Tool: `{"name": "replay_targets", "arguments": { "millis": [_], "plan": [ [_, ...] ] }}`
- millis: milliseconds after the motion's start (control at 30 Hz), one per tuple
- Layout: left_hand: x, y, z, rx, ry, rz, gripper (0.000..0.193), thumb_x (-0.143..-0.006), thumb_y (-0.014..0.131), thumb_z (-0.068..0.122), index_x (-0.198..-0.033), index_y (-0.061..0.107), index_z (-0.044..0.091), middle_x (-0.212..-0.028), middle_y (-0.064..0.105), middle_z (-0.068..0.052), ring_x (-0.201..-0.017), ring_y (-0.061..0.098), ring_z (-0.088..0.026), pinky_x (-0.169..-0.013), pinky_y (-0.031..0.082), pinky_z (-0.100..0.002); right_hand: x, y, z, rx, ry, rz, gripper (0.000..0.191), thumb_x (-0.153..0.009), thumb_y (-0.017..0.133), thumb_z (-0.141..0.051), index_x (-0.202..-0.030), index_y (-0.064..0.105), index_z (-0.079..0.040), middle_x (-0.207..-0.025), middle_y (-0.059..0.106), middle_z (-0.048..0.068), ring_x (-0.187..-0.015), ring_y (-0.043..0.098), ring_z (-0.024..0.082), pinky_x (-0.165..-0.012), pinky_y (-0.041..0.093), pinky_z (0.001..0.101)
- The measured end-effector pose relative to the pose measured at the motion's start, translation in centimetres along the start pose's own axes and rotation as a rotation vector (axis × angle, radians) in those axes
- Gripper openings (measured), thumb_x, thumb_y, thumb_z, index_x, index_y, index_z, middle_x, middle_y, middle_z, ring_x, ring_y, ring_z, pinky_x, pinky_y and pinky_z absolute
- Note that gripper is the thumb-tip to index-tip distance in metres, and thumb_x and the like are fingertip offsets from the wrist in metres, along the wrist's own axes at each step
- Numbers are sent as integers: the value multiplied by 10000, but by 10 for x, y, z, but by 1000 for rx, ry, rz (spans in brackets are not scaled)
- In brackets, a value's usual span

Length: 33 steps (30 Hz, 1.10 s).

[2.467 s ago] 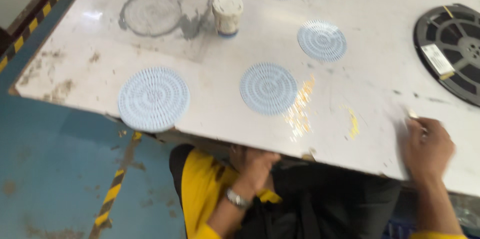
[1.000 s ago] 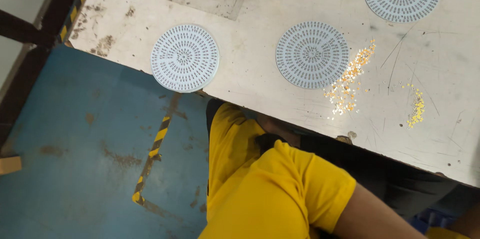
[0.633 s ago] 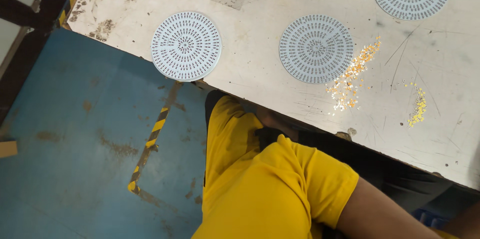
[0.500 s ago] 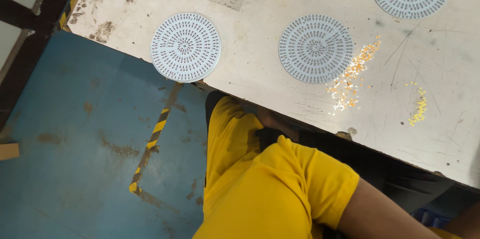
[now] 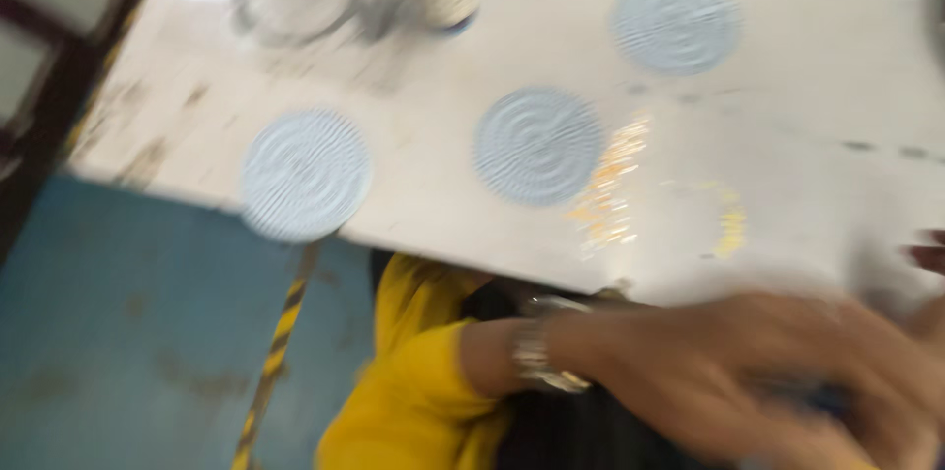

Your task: The person applies a gray paste to circular perforated discs on a workbench, then uses tweezers to pick up small yellow components and place them onto the discs. The person handles the discs and components one at a time, arranging them on the table.

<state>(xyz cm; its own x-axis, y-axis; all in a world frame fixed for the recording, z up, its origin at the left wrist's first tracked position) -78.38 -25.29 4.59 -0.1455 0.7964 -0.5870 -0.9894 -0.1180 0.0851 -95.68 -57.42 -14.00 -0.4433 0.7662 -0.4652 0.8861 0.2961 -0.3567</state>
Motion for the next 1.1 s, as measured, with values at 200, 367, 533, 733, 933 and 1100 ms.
{"name": "replay_targets", "arguments": {
  "millis": [200, 367, 533, 733, 933, 1100],
  "plan": [
    [-12, -215, -41, -843, -309, 451, 222, -980, 685, 214, -1159, 687, 82, -984, 774, -87, -887, 759, -188, -746, 595, -316, 2, 13, -63, -298, 45, 132, 384, -1172, 547, -274, -1349, 614, 60, -966, 643, 148, -836, 653, 206, -816, 556, 373],
    [11, -261, -60, -1000, -575, 462, 322, -998, 580, 358, -1117, 716, 93, -837, 757, -117, -701, 727, -259, -658, 524, -379, 46, 52, -142, -709, 178, -149, 340, -1147, 458, -271, -1275, 569, 25, -1142, 663, 221, -925, 687, 311, -817, 577, 496],
    [29, -272, -66, -1036, -670, 500, 360, -1006, 530, 405, -1120, 717, 120, -840, 757, -94, -695, 713, -265, -652, 518, -406, 85, 97, -194, -1086, 531, -426, 345, -1116, 428, -313, -1296, 550, -46, -1249, 630, 228, -1264, 578, 356, -1056, 391, 732],
    [39, -286, -56, -1046, -811, 528, 363, -1003, 525, 446, -1129, 709, 160, -755, 747, -66, -716, 717, -264, -660, 517, -423, 49, 142, -229, -1214, 525, -503, 332, -1144, 434, -351, -1357, 563, -132, -1325, 621, 150, -1352, 532, 318, -1121, 325, 773],
    [51, -291, -42, -1003, -938, 532, 377, -998, 507, 473, -1157, 696, 189, -719, 743, -68, -712, 727, -276, -674, 520, -446, -43, 237, -220, -879, 529, -701, 395, -1069, 450, -373, -1387, 477, -140, -1377, 571, 110, -1318, 550, 310, -1042, 493, 663],
    [58, -303, -32, -1009, -881, 586, 378, -1009, 517, 468, -1164, 694, 171, -740, 744, -73, -726, 722, -301, -668, 517, -456, -45, 287, -227, -736, 676, -786, 428, -1039, 427, -373, -1384, 479, -124, -1338, 573, 104, -1285, 554, 273, -989, 546, 602]
  ]
}}
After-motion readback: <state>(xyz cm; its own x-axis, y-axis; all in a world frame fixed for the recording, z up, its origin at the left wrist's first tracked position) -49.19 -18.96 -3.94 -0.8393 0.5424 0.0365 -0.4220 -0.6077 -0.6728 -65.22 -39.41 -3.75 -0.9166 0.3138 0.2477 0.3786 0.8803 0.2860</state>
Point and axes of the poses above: each hand's wrist, its own x-axis away from the middle knuckle, its own y-axis out of the palm, z = x × y, the point moved 5 cm from there along -x, towards the middle knuckle
